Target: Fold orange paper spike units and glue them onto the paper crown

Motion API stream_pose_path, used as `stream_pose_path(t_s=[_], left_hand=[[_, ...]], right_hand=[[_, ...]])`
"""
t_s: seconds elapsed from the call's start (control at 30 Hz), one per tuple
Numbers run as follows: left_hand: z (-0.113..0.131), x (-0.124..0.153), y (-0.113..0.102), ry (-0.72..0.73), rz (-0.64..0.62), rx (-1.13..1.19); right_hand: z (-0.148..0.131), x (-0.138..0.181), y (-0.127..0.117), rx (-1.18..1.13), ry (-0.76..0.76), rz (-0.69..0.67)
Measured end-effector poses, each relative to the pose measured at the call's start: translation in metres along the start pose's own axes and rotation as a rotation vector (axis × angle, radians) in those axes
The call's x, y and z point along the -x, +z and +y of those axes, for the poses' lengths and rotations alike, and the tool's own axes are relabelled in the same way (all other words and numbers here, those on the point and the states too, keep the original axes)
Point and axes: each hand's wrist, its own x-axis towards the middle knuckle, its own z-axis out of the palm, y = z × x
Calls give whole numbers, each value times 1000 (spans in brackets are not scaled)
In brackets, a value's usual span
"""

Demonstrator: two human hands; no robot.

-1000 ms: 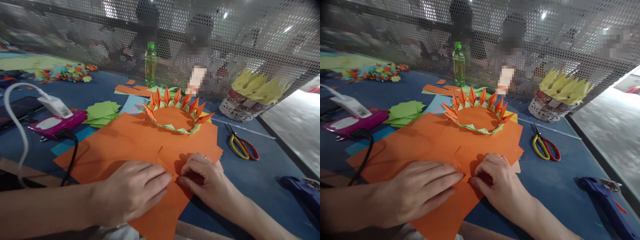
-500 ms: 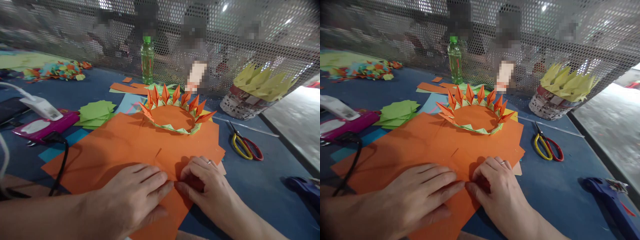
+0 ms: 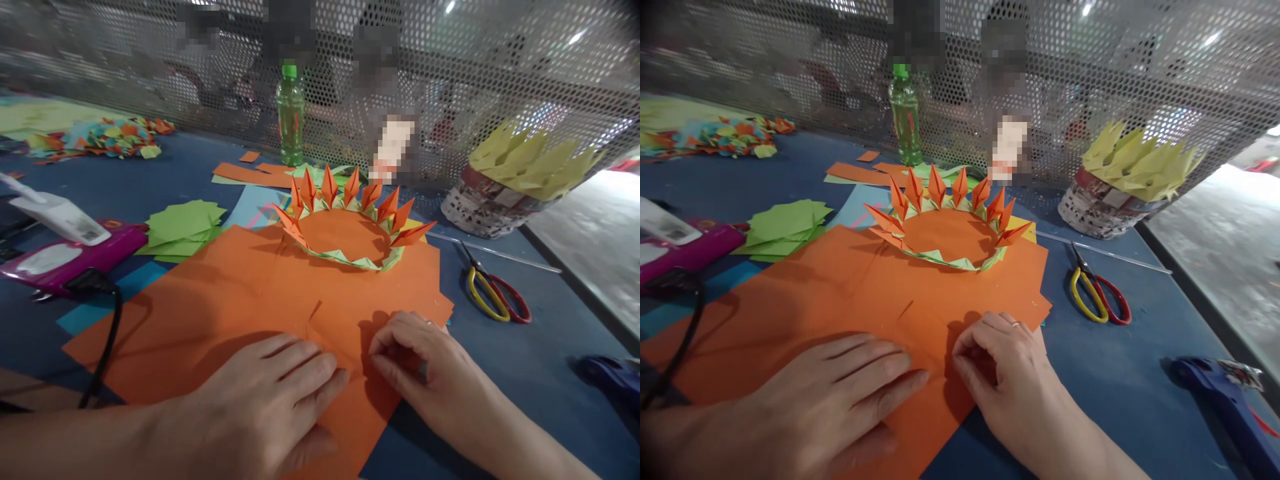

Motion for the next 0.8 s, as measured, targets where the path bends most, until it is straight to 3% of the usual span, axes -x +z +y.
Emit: stream_pose_path(t_s=[0.27, 0.8], left_hand=[[1, -2, 3, -42, 15, 18], [5, -2, 0, -67, -23, 26]], right_hand=[[1, -2, 3, 35, 1, 47], [4, -3, 0, 28, -20, -4]])
